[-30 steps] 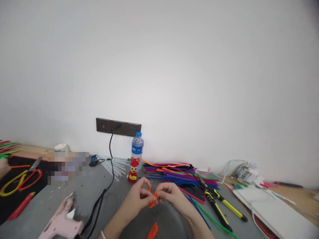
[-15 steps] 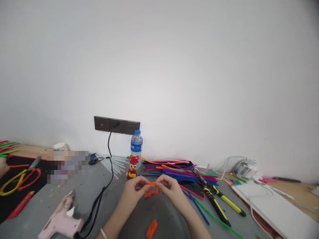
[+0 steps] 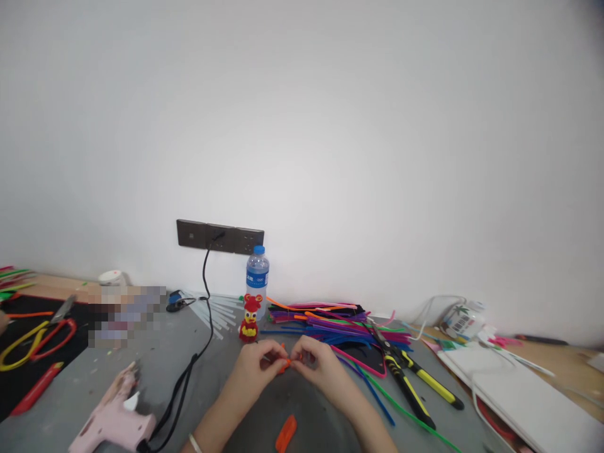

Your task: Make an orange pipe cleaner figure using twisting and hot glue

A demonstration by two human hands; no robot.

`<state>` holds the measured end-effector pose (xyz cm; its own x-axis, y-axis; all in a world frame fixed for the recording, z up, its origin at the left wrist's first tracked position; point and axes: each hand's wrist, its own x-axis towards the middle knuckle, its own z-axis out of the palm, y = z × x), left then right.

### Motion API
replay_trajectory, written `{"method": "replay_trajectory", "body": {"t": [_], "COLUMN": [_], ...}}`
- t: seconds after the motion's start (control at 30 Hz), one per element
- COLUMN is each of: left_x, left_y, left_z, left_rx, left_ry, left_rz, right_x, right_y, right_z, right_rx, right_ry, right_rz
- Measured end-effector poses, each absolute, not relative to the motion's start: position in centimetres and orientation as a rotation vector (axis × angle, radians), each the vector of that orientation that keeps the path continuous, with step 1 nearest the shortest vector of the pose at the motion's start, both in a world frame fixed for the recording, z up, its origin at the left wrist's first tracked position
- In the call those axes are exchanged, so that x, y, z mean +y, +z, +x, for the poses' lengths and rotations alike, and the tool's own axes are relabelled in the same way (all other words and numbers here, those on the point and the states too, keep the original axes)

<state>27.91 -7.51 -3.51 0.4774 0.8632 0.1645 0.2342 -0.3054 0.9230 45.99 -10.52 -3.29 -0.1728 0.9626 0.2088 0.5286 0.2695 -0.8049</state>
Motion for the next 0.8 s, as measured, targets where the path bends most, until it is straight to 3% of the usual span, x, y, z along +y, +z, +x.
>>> {"method": "replay_trajectory", "body": {"t": [0.17,0.37,0.47,0.8], "left_x": [-7.6,-10.4,-11.5,-11.7], "left_y": [-3.3,-1.9,-1.4,-1.4], "left_z": [26.7,25.8,26.3,26.7], "left_rx": [1.069,1.034,1.025,1.028], "left_ry": [0.666,0.049,-0.033,-0.09], "left_rz": [1.844,2.123,2.191,2.292], "right_x": [-11.2,-11.5,-11.5,-11.3], "right_y": [-2.1,-2.0,-2.4,-3.7], "right_z": [46.6,46.9,46.6,46.6], "right_rx": [-1.785,-1.662,-1.679,-1.721], "right_ry": [1.002,1.414,1.583,1.651], "right_rz": [-1.397,-1.208,-1.223,-1.294]}}
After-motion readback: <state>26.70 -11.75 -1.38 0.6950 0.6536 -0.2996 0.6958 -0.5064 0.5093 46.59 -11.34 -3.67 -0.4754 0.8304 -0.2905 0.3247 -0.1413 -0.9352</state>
